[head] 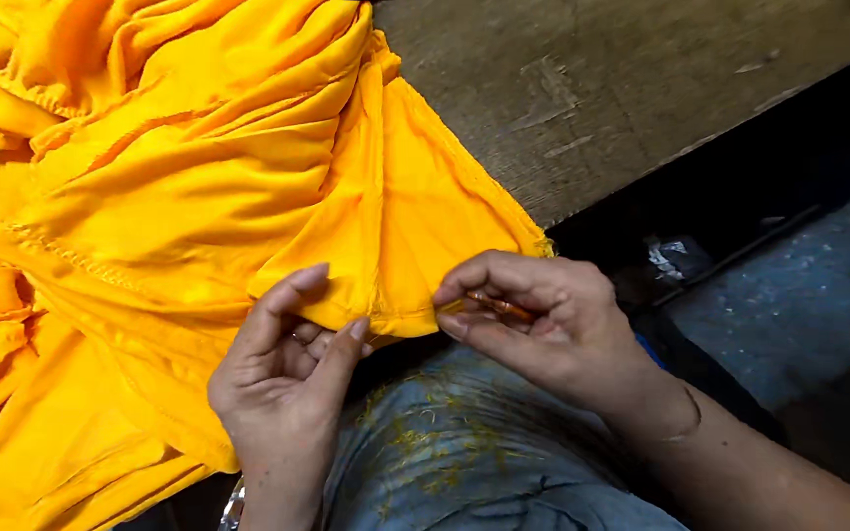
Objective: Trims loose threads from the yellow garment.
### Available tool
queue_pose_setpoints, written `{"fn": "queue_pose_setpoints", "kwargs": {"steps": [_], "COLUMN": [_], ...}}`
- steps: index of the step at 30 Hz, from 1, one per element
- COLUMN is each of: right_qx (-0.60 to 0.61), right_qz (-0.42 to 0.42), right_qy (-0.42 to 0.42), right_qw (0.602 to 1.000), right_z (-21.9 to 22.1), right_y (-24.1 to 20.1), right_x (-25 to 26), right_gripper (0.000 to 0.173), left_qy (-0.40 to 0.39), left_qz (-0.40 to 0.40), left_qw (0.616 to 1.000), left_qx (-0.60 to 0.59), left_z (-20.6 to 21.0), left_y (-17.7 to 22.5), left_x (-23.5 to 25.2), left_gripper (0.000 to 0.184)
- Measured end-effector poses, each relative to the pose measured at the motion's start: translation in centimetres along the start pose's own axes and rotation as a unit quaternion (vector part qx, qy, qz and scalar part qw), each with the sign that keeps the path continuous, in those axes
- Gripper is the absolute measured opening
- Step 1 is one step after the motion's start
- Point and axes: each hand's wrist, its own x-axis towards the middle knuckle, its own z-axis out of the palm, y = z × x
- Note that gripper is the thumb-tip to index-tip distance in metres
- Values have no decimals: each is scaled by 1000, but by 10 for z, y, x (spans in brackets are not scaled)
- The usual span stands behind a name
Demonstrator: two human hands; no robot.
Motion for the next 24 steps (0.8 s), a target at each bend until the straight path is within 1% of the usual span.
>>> {"fn": "queue_pose_setpoints", "kwargs": {"steps": [2, 5, 6, 7, 10, 11, 13, 15, 17, 20, 22, 24], "right_qx": [48, 82, 76, 67, 15, -11, -62, -98, -105, -112, -130, -132], "right_qz": [27, 32, 30, 23, -51, -84, -153, -201, -228, -259, -267, -255], "right_qy": [-5, -23, -22, -21, 2, 9, 19, 0, -51, -118, -131, -133], "right_qw": [998, 996, 996, 997, 999, 996, 986, 975, 967, 952, 946, 949], "right_z": [2, 14, 19, 23, 32, 33, 31, 27, 26, 34, 38, 38], "right_y": [-4, -8, -8, -8, -5, -4, -5, -10, -10, -5, -3, -3], "right_x": [8, 16, 19, 22, 28, 27, 23, 14, 2, -11, -15, -16], "right_gripper": [23, 35, 35, 30, 3, 2, 6, 9, 11, 10, 12, 13], "left_qy": [-5, -3, -3, -3, -5, -3, 7, 14, 6, 17, 26, 24], "left_qz": [-1, 11, 18, 27, 45, 43, 20, -5, -13, -21, -30, -38], "left_qw": [1000, 1000, 1000, 1000, 999, 999, 1000, 1000, 999, 998, 998, 998], "left_qx": [-14, -16, -13, -7, 14, 16, 3, -12, -35, -49, -50, -47], "left_z": [-2, 0, 2, 2, 1, 0, -3, -5, -6, -3, 0, 1], "left_y": [1, 1, 1, 1, 0, -1, -1, -2, -4, -5, -4, -2], "left_x": [-4, -10, -11, -11, -13, -13, -14, -16, -19, -21, -21, -21], "left_gripper": [44, 44, 45, 46, 48, 48, 48, 46, 45, 59, 67, 71]}}
